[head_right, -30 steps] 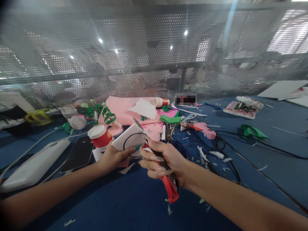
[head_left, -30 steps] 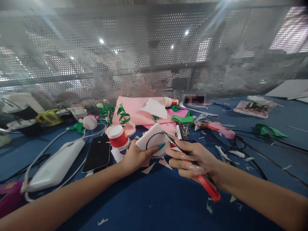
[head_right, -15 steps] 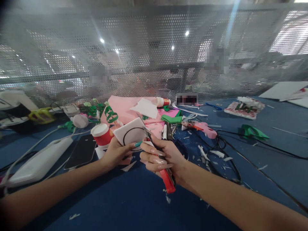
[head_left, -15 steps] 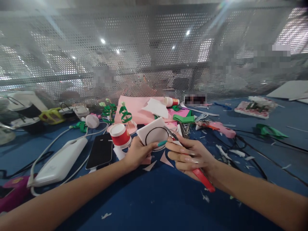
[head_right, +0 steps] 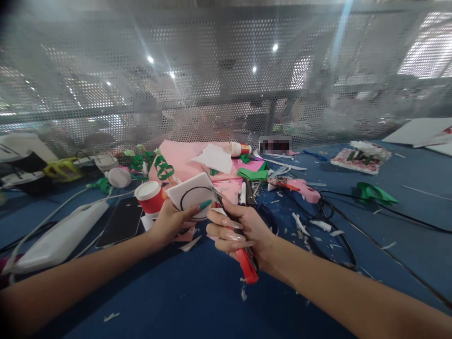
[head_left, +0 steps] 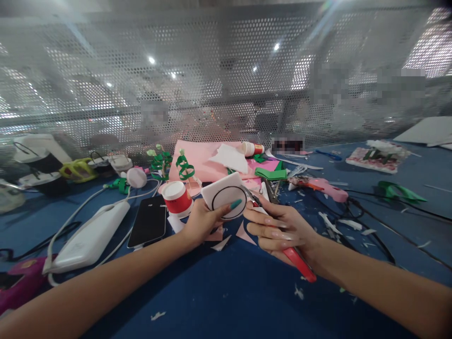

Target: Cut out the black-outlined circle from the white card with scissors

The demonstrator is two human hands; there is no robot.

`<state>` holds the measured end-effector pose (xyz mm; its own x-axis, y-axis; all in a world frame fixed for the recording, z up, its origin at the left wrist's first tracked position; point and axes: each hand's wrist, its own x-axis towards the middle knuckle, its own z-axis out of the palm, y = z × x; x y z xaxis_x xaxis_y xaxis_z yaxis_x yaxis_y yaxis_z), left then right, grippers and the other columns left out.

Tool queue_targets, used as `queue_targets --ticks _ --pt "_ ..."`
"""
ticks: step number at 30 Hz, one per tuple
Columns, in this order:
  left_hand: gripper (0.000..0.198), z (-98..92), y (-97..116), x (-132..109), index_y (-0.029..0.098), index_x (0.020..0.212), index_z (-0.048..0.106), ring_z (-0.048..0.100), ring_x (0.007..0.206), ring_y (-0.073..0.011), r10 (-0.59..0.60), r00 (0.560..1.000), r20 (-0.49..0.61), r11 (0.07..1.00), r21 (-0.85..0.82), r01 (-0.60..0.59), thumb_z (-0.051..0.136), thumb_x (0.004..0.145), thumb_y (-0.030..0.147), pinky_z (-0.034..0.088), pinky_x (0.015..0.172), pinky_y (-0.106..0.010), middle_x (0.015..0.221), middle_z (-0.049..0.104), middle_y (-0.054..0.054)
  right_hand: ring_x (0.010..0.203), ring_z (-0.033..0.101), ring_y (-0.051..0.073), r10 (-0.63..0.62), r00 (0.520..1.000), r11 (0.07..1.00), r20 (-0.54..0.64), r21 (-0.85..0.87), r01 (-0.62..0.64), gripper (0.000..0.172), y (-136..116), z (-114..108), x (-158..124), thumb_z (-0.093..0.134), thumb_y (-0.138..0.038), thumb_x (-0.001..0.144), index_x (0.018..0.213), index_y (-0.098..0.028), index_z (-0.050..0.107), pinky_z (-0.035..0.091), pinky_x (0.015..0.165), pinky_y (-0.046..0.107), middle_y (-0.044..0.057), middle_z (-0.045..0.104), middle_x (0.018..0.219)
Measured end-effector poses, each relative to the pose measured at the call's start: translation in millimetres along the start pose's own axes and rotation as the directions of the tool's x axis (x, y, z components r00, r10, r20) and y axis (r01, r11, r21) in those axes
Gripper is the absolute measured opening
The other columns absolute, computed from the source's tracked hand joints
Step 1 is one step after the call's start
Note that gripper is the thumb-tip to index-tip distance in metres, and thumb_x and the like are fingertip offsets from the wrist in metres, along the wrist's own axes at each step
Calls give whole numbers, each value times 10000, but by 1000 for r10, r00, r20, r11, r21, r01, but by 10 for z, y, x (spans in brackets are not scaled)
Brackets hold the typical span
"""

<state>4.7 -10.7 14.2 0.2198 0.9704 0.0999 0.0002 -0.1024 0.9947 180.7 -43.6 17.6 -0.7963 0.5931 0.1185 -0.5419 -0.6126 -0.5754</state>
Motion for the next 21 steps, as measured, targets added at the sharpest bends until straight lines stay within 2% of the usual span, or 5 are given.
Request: queue_targets --ticks 5,10,13,17,21 --pt "429 2 8 3 122 949 632 673 664 -182 -47 999 -1 998 -42 47 763 581 300 561 621 -273 813 722 -71 311 206 40 26 997 999 74 -44 -23 507 -18 6 8 165 -407 955 567 -168 387 302 310 88 -68 265 436" --pt "458 -20 -40 51 138 1005 616 677 765 -222 1 1000 -19 996 -89 -3 747 602 314 572 659 -323 919 715 -75 294 251 31 97 990 994 102 -54 -92 525 -18 -58 5 134 -430 944 568 -167 390 273 289 94 -50 326 440" --pt "460 -34 -70 76 154 1043 598 669 831 -232 42 999 9 994 -104 -41 732 625 292 574 680 -331 972 705 -72 293 259 33 101 991 994 90 -56 -96 534 -11 -94 -8 111 -440 939 562 -170 376 249 274 99 -43 339 441" --pt "491 -45 -85 87 150 1084 571 670 796 -211 55 999 3 998 -28 -54 726 635 272 569 653 -295 964 704 -81 289 280 37 118 991 992 64 -54 -115 538 -17 -89 -39 90 -443 937 555 -174 357 214 259 108 -43 325 434" --pt "508 -60 -92 84 147 1121 554 666 748 -196 78 997 6 993 83 -79 705 656 283 553 594 -262 959 703 -90 290 305 37 152 986 987 61 -60 -149 536 -31 -61 -59 108 -460 932 560 -172 366 243 267 107 -41 344 441"
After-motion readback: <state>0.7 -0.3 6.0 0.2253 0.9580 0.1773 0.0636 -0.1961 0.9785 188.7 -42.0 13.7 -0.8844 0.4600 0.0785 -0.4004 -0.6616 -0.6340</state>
